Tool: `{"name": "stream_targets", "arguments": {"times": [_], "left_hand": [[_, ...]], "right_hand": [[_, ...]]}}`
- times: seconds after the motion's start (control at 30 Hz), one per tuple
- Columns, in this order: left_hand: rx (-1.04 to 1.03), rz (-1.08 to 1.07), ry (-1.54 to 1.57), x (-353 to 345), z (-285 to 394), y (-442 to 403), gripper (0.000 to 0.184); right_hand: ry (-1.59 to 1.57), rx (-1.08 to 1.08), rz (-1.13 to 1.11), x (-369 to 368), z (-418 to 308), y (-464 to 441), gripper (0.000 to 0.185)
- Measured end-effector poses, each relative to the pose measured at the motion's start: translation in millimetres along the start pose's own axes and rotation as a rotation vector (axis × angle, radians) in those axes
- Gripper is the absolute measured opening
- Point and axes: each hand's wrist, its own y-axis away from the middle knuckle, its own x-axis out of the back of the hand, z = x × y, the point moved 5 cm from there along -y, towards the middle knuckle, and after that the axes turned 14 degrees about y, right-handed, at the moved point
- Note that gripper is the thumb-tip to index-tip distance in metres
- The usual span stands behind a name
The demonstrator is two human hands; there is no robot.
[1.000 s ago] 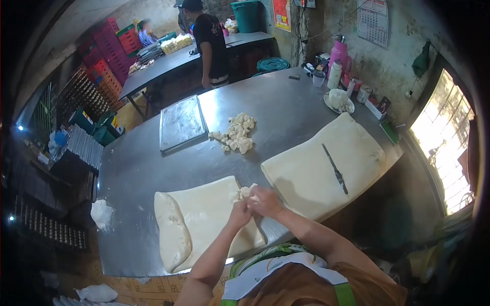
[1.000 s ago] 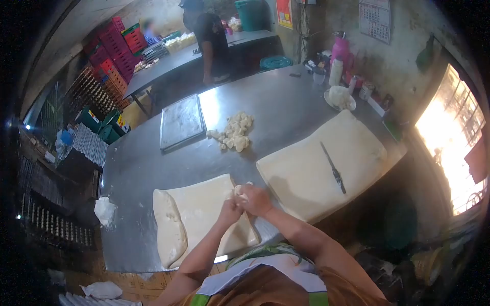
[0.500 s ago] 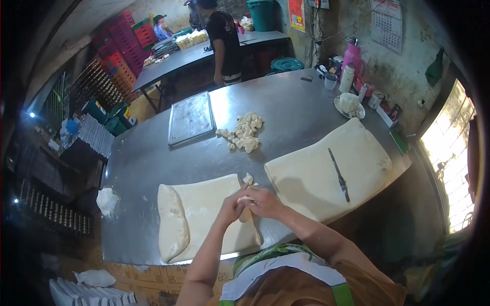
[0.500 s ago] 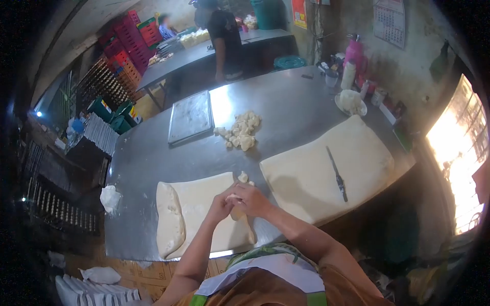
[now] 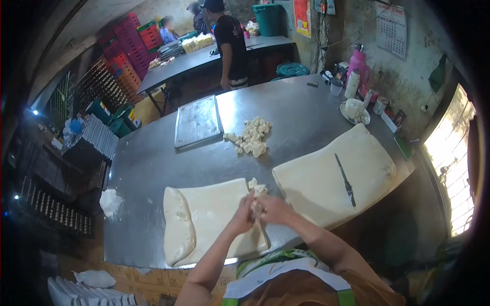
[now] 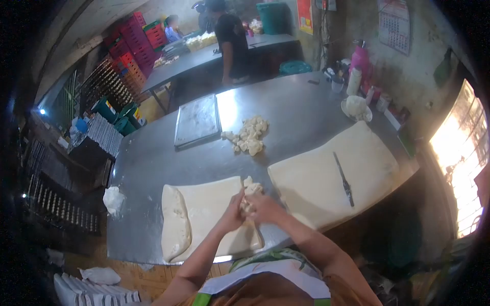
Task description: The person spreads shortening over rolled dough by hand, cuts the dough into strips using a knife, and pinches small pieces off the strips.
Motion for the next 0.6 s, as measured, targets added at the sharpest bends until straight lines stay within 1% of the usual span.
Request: {"name": "stream_targets", "arguments": {"times": [0.03, 0.07, 0.13, 0.17, 0.2, 0.27, 0.3, 0.33, 0.37, 0.4, 0.43, 0.47, 0.5, 0.53, 0.57, 0.6], "left_hand": [[-0.169, 0.08, -0.008, 2, 5, -3, 0.044], [-0.155, 0.072, 0.0, 5, 0, -1, 0.044], [0.041, -0.063, 0.125, 15, -15, -12, 0.045], [0.133, -0.132, 0.185, 17, -16, -15, 0.045], [0.132, -0.136, 0.188, 15, -11, -16, 0.045], [0.385, -0.291, -0.096, -4, -8, -14, 0.047], [0.517, -0.365, -0.241, -8, -7, -7, 0.048], [0.522, -0.365, -0.237, -8, -2, 1, 0.048], [0.324, -0.407, -0.213, -12, 11, 4, 0.046], [0.127, -0.449, -0.187, -16, 22, 9, 0.044], [-0.055, -0.495, -0.159, -17, 32, 19, 0.042], [-0.047, -0.497, -0.16, -16, 25, 21, 0.042], [0.018, -0.314, -0.025, -7, 5, 10, 0.041], [0.089, -0.134, 0.11, 1, -11, 3, 0.039], [0.165, 0.038, 0.244, 8, -26, 6, 0.038], [0.158, 0.036, 0.245, 5, -19, -2, 0.038]], "right_hand": [[0.008, -0.007, 0.006, 2, -1, -8, 0.033], [-0.018, 0.076, 0.096, 4, -9, -9, 0.032], [-0.07, 0.258, 0.274, 8, -23, -7, 0.029], [-0.072, 0.253, 0.272, 4, -25, -5, 0.029], [-0.032, 0.138, 0.28, 1, -19, -5, 0.03], [0.051, -0.087, 0.295, -1, -4, -6, 0.03], [0.052, -0.089, 0.291, 0, 1, -7, 0.03], [0.16, -0.237, 0.048, -7, 16, -8, 0.032], [0.273, -0.381, -0.186, -12, 34, -8, 0.034], [0.28, -0.383, -0.181, -14, 49, -4, 0.034], [0.34, -0.344, -0.066, -21, 59, 8, 0.034], [0.4, -0.297, 0.048, -28, 68, 19, 0.034], [0.469, -0.233, 0.168, -25, 72, 19, 0.035], [0.467, -0.226, 0.165, -15, 57, 15, 0.035], [0.297, -0.132, 0.148, -13, 34, 13, 0.036], [0.136, -0.032, 0.14, -3, 13, 5, 0.038]]}}
